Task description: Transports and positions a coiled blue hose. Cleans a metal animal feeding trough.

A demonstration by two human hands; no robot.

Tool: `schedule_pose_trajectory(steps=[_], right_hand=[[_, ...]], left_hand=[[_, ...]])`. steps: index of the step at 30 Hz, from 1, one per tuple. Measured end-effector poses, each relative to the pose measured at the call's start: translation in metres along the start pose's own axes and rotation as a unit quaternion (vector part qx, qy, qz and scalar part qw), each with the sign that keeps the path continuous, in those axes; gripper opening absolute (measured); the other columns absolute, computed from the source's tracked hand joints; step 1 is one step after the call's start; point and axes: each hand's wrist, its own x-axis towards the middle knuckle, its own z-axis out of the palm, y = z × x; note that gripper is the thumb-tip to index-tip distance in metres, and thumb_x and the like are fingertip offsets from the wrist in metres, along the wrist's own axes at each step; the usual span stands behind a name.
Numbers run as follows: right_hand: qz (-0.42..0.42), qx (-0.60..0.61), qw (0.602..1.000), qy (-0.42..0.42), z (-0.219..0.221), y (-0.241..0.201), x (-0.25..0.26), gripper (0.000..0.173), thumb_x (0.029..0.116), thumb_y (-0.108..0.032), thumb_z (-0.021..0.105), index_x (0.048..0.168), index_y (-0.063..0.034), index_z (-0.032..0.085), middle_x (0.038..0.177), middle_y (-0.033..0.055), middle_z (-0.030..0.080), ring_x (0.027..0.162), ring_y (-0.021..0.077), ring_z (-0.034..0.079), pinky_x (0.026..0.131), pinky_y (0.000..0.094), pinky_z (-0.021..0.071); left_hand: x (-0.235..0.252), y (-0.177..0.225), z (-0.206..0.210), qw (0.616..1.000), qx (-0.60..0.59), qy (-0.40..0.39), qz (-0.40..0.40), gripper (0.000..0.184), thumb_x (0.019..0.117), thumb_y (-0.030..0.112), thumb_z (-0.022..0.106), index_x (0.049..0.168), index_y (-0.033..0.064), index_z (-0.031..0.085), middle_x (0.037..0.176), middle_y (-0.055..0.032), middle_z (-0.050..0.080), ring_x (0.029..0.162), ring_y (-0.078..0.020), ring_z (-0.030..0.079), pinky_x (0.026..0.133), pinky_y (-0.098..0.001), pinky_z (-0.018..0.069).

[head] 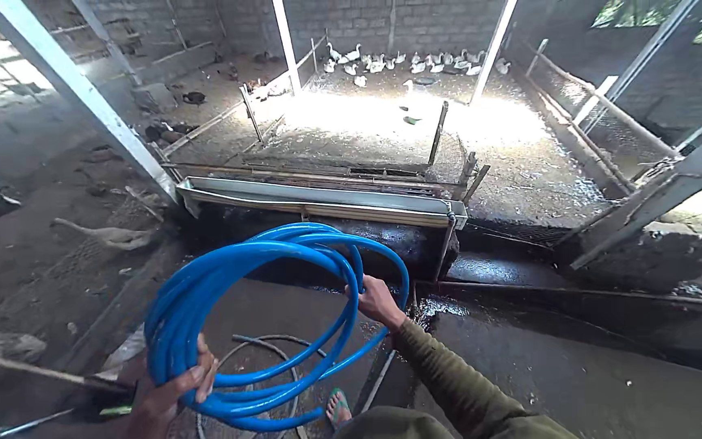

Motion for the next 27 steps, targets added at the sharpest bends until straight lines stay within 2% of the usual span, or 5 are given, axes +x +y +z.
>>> schedule_pose_trajectory(steps=[8,13,18,24,27], right_hand=[[0.049,-0.066,0.957,-0.28,-0.009,-0.028,0.045,0.051,0.1078,-0.051,0.04,0.126,-0.0109,0.067,0.109,0.0164,0.069,0.1,0.0291,0.066,0.09,0.0571,0.0489],[0.083,0.039,0.937,-0.336,-0.005,-0.039,0.049,0.04,0.1081,-0.04,0.041,0.121,-0.0095,0.064,0.091,0.0052,0.069,0.076,0.0125,0.064,0.071,0.0352,0.0532],[0.094,0.171,0.922,-0.334,0.019,-0.021,0.032,0.034,0.1087,-0.028,0.037,0.115,-0.0071,0.062,0.096,0.0034,0.069,0.086,0.0123,0.068,0.074,0.0339,0.0565],[0.168,0.162,0.921,-0.312,0.028,0.04,0.001,0.05,0.107,-0.039,0.034,0.147,-0.0125,0.048,0.147,0.0181,0.053,0.133,0.0363,0.051,0.094,0.061,0.0464],[0.177,0.232,0.922,-0.256,0.019,0.066,-0.024,0.042,0.1065,-0.035,0.037,0.14,-0.0125,0.047,0.119,0.0157,0.062,0.101,0.0286,0.065,0.079,0.0487,0.0551]], left_hand=[[0.044,0.0,-0.067,0.997,0.058,0.052,-0.007,0.022,0.0806,0.032,0.077,0.1,0.0265,0.069,0.06,0.0108,0.06,0.046,-0.0027,0.057,0.045,-0.0204,0.0512],[0.054,-0.005,-0.096,0.994,0.045,0.099,0.006,0.019,0.0812,0.029,0.074,0.099,0.0258,0.067,0.057,0.0115,0.057,0.044,-0.0022,0.054,0.044,-0.0196,0.0494],[0.052,-0.006,-0.079,0.983,0.064,0.173,0.019,0.019,0.0795,0.024,0.07,0.098,0.0246,0.064,0.057,0.0127,0.056,0.043,-0.0022,0.053,0.043,-0.0199,0.0487],[0.031,-0.032,-0.019,0.973,0.082,0.214,0.026,0.02,0.0813,0.019,0.066,0.1,0.0198,0.06,0.059,0.0122,0.057,0.043,-0.0038,0.054,0.042,-0.0217,0.0501],[0.027,-0.042,0.009,0.972,0.077,0.222,0.016,0.02,0.0809,0.018,0.063,0.1,0.0183,0.06,0.058,0.0114,0.056,0.043,-0.0045,0.054,0.042,-0.0222,0.0505]])
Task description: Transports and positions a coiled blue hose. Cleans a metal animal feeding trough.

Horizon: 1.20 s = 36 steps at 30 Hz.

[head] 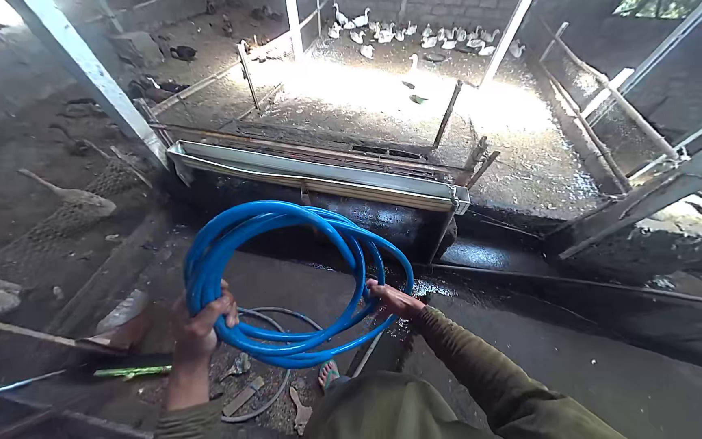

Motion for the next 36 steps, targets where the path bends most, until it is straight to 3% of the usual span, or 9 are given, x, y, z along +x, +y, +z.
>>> schedule_pose_trajectory(steps=[2,6,12,20,24,26,28,32,36], right_hand=[[-0.045,0.075,0.995,0.041,-0.006,0.004,-0.019,0.032,0.1019,-0.023,0.042,0.129,-0.0082,0.051,0.1,0.0096,0.065,0.083,0.0202,0.067,0.072,0.0397,0.0582],[-0.11,0.146,0.977,0.112,-0.018,-0.006,-0.06,0.021,0.0984,-0.01,0.049,0.114,-0.0005,0.059,0.095,0.0085,0.071,0.077,0.0155,0.069,0.068,0.0324,0.0583],[-0.197,0.193,0.958,0.072,-0.042,-0.017,-0.108,0.026,0.0955,-0.004,0.046,0.104,0.0037,0.068,0.092,0.0118,0.076,0.079,0.0206,0.075,0.076,0.0381,0.0646],[-0.329,0.192,0.918,-0.111,-0.084,0.001,-0.113,0.032,0.0876,-0.009,0.041,0.071,-0.019,0.067,0.075,0.0031,0.076,0.072,0.0152,0.075,0.071,0.0356,0.0626],[-0.364,0.207,0.887,-0.192,-0.11,0.007,-0.104,0.017,0.0894,-0.017,0.057,0.082,-0.025,0.07,0.076,-0.0042,0.073,0.073,0.0104,0.071,0.076,0.0355,0.0598],[-0.35,0.214,0.893,-0.188,-0.126,0.004,-0.109,0.022,0.0889,-0.011,0.066,0.109,-0.0192,0.065,0.097,0.0028,0.073,0.095,0.0198,0.072,0.091,0.0462,0.0587],[-0.292,0.152,0.936,-0.127,-0.137,-0.007,-0.119,0.04,0.093,-0.011,0.068,0.129,-0.0133,0.051,0.113,0.004,0.07,0.104,0.018,0.069,0.093,0.0401,0.0585],[-0.147,0.125,0.98,0.056,-0.12,-0.011,-0.119,0.046,0.1076,-0.018,0.047,0.151,-0.0115,0.032,0.114,0.0108,0.066,0.09,0.0205,0.07,0.076,0.038,0.0611],[-0.18,0.119,0.973,0.084,-0.102,0.018,-0.106,0.067,0.1071,-0.047,0.031,0.163,-0.0165,0.01,0.123,0.0125,0.064,0.089,0.0201,0.069,0.075,0.0367,0.0592]], left_hand=[[-0.007,-0.003,0.013,1.0,-0.015,0.001,0.002,0.019,0.0818,0.017,0.063,0.101,0.0187,0.06,0.057,0.0114,0.056,0.043,-0.0041,0.054,0.042,-0.0216,0.0501],[-0.016,-0.006,0.035,0.999,-0.04,0.004,-0.001,0.018,0.0837,0.017,0.06,0.101,0.0194,0.06,0.056,0.0122,0.054,0.043,-0.0028,0.052,0.042,-0.0202,0.0483],[-0.017,-0.013,0.065,0.997,-0.074,0.011,-0.024,0.018,0.0827,0.016,0.055,0.1,0.0197,0.058,0.055,0.0128,0.053,0.043,-0.001,0.051,0.042,-0.0179,0.0465],[-0.008,-0.012,0.098,0.991,-0.121,-0.036,-0.034,0.016,0.0829,0.019,0.057,0.097,0.0225,0.062,0.054,0.0133,0.052,0.042,0.0001,0.051,0.042,-0.0168,0.0456],[-0.005,0.001,0.114,0.982,-0.142,-0.122,-0.02,0.019,0.0818,0.025,0.072,0.1,0.0248,0.069,0.057,0.0126,0.056,0.044,-0.0002,0.052,0.043,-0.0174,0.0469],[-0.007,0.006,0.121,0.976,-0.13,-0.174,-0.018,0.02,0.0829,0.027,0.075,0.102,0.0256,0.07,0.057,0.0121,0.058,0.044,-0.0007,0.054,0.045,-0.0178,0.0484],[-0.009,0.01,0.127,0.974,-0.108,-0.198,-0.003,0.021,0.0835,0.026,0.075,0.104,0.0231,0.07,0.058,0.0104,0.059,0.045,-0.0028,0.055,0.045,-0.0196,0.0499],[-0.014,0.014,0.143,0.981,-0.054,-0.183,0.042,0.024,0.083,0.024,0.075,0.106,0.0229,0.068,0.062,0.0108,0.062,0.047,-0.0035,0.057,0.045,-0.0211,0.0516],[-0.015,0.014,0.154,0.986,-0.012,-0.155,0.054,0.023,0.0828,0.027,0.075,0.104,0.0243,0.067,0.063,0.0129,0.062,0.048,-0.0029,0.058,0.046,-0.0212,0.053]])
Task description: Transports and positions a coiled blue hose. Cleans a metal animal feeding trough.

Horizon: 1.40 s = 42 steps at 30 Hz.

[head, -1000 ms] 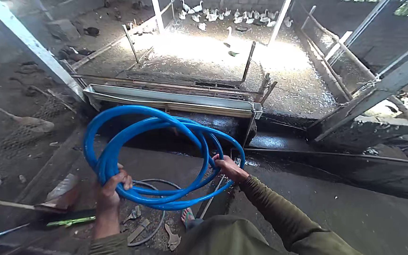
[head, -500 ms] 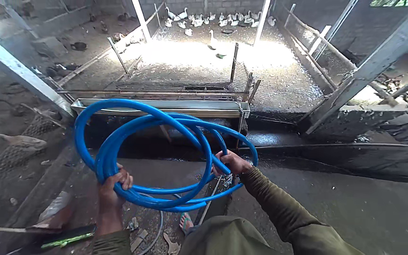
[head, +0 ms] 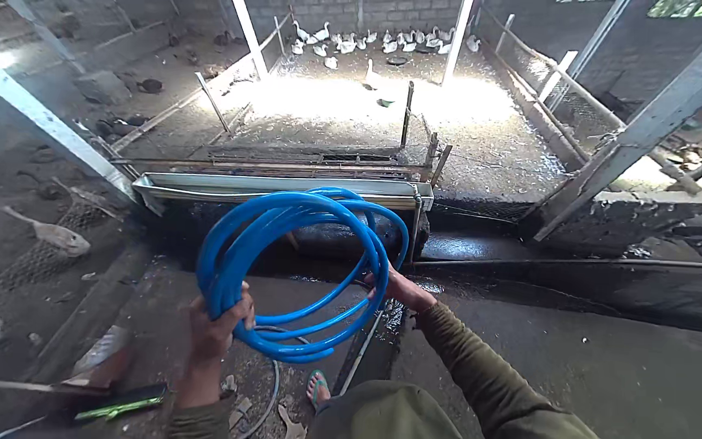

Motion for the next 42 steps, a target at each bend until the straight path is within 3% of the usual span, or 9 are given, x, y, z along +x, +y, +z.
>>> schedule_pose_trajectory(steps=[4,9,13,19,23,28,36,39,42], right_hand=[[-0.145,-0.129,0.972,0.131,0.005,0.036,0.009,0.068,0.109,-0.051,0.023,0.151,-0.0006,0.04,0.111,0.0048,0.064,0.071,0.0045,0.056,0.061,0.0251,0.0504],[-0.058,-0.351,0.911,0.209,-0.03,0.083,0.052,0.054,0.1096,-0.026,0.022,0.137,0.0016,0.059,0.116,0.0257,0.07,0.105,0.0385,0.069,0.092,0.0575,0.0523],[0.022,-0.358,0.921,0.15,-0.016,0.123,0.076,0.055,0.1126,-0.03,0.024,0.142,0.0056,0.054,0.143,0.0288,0.056,0.136,0.0397,0.052,0.117,0.0539,0.0385],[0.202,-0.286,0.928,0.126,-0.004,0.207,0.061,0.06,0.1133,-0.04,0.024,0.146,0.004,0.049,0.138,0.0307,0.058,0.127,0.0428,0.058,0.107,0.0609,0.0449],[0.34,-0.267,0.89,0.145,-0.026,0.245,0.04,0.065,0.1129,-0.046,0.02,0.151,0.0015,0.042,0.137,0.0329,0.057,0.123,0.0481,0.059,0.097,0.066,0.0481],[0.412,-0.253,0.844,0.231,-0.031,0.232,0.032,0.063,0.1129,-0.045,0.019,0.155,-0.002,0.037,0.142,0.0307,0.055,0.126,0.0461,0.057,0.098,0.0653,0.0469],[0.391,-0.339,0.802,0.299,-0.02,0.17,0.047,0.061,0.1129,-0.043,0.024,0.157,-0.0018,0.033,0.145,0.032,0.051,0.124,0.0456,0.059,0.099,0.0632,0.0494],[0.363,-0.34,0.804,0.325,-0.008,0.149,0.065,0.059,0.1128,-0.042,0.026,0.156,-0.0021,0.035,0.146,0.0322,0.05,0.122,0.0447,0.06,0.096,0.0613,0.0511],[0.345,-0.357,0.812,0.308,0.002,0.145,0.088,0.059,0.1128,-0.042,0.027,0.154,-0.0019,0.039,0.143,0.0319,0.052,0.118,0.0439,0.063,0.093,0.0606,0.0524]], left_hand=[[-0.005,0.007,-0.004,0.999,-0.008,0.03,-0.009,0.022,0.0837,0.024,0.073,0.104,0.0218,0.066,0.063,0.0114,0.063,0.047,-0.0038,0.058,0.046,-0.0216,0.0538],[-0.026,0.03,-0.007,0.99,0.081,0.019,-0.115,0.023,0.0832,0.018,0.068,0.106,0.0161,0.063,0.069,0.0117,0.066,0.052,-0.0048,0.062,0.051,-0.024,0.0572],[-0.029,0.022,-0.024,0.968,0.117,0.062,-0.213,0.02,0.0847,0.011,0.064,0.104,0.0081,0.061,0.066,0.0072,0.065,0.053,-0.0064,0.063,0.054,-0.0238,0.0575],[-0.042,-0.021,-0.106,0.925,0.227,0.141,-0.271,0.034,0.0854,0.006,0.072,0.117,0.0007,0.06,0.074,-0.0038,0.065,0.058,-0.0109,0.063,0.059,-0.0276,0.0581],[-0.043,-0.07,-0.173,0.837,0.446,0.076,-0.308,0.049,0.092,0.021,0.077,0.133,0.0001,0.06,0.11,-0.0229,0.071,0.102,-0.0351,0.07,0.094,-0.0554,0.0546],[-0.083,-0.162,-0.251,0.741,0.599,-0.013,-0.304,0.05,0.0933,0.027,0.076,0.132,-0.001,0.06,0.113,-0.0234,0.071,0.104,-0.0408,0.07,0.092,-0.058,0.0526],[-0.217,-0.321,-0.272,0.561,0.482,-0.094,-0.666,0.112,0.073,0.033,0.091,0.162,0.0065,0.028,0.167,-0.0319,0.015,0.154,-0.0519,0.011,0.122,-0.071,0.0053],[-0.18,-0.336,-0.215,0.582,0.351,-0.122,-0.723,0.111,0.0794,0.059,0.079,0.162,0.0059,0.027,0.163,-0.0331,0.024,0.147,-0.0528,0.031,0.115,-0.0694,0.0319],[-0.15,-0.374,-0.171,0.688,0.229,-0.039,-0.687,0.078,0.0924,0.036,0.072,0.157,0.0067,0.04,0.159,-0.0267,0.038,0.145,-0.0423,0.041,0.119,-0.0591,0.0344]])
